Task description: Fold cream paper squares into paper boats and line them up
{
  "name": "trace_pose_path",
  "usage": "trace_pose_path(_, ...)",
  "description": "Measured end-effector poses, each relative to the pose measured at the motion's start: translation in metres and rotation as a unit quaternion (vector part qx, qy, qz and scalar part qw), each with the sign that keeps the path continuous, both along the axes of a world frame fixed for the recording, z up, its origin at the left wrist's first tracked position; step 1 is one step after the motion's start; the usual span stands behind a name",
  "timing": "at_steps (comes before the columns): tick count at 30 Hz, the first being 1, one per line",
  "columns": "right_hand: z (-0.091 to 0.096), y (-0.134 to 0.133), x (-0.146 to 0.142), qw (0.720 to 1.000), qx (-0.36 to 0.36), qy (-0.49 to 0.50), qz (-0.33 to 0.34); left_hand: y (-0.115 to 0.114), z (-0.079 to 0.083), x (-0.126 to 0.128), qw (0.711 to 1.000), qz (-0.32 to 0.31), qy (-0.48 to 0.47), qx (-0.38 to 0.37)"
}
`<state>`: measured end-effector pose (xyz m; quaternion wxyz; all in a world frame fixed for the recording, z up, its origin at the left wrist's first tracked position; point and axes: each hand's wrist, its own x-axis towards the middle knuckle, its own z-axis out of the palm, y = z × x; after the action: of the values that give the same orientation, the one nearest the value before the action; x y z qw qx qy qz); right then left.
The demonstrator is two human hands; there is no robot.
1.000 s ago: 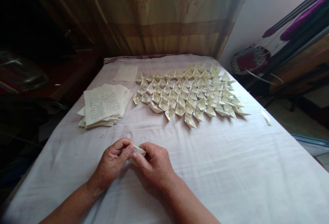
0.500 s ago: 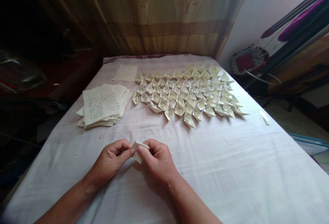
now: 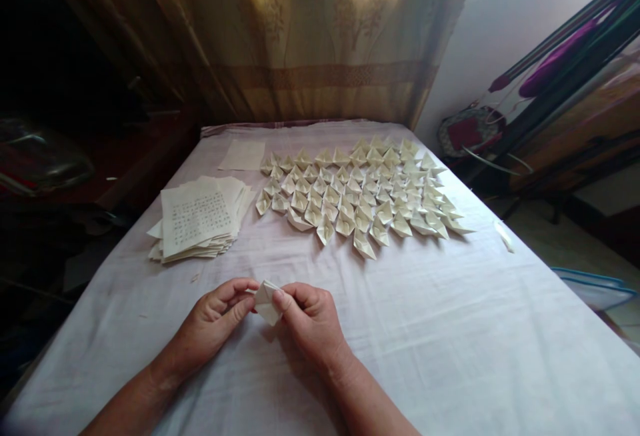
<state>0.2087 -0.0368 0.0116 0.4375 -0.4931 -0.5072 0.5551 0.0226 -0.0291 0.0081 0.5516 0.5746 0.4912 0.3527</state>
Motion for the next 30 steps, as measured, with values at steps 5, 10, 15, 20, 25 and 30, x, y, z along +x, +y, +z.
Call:
trace_pose_path(5,-0.0046,-0.0008,-0.0027,1.0,0.012,-0.01,-0.001,-0.0022,-0.0017,-0.0009,1.0,-0.001,0.023,0.007)
trace_pose_path(10,-0.0089,-0.0018,-0.0055,0.988,0.101,-0.112,-0.014,-0.0014,-0.0015,-0.0004,0.995,0.016,0.074,0.071)
trace_pose_path(15,-0.0072,-0.004,-0.0083,0.975,0.152,-0.163,0.013,-0.0007,-0.0031,0.0036,0.998,0.026,0.033,0.052)
trace_pose_path(20,-0.0069,-0.0042,-0.0083,0.984,0.122,-0.121,0.038,0.0023,0.0011,0.0066,0.996,0.08,-0.037,0.011)
trace_pose_path(25,-0.009,-0.0048,-0.0094,0.995,0.077,-0.062,0.029,0.0018,0.001,0.0059,0.996,0.075,-0.056,-0.005)
trace_pose_path(30,-0.0099,-0.0019,-0.008,0.999,0.036,-0.005,-0.023,-0.0021,0.0024,0.006,1.0,-0.009,-0.019,-0.003)
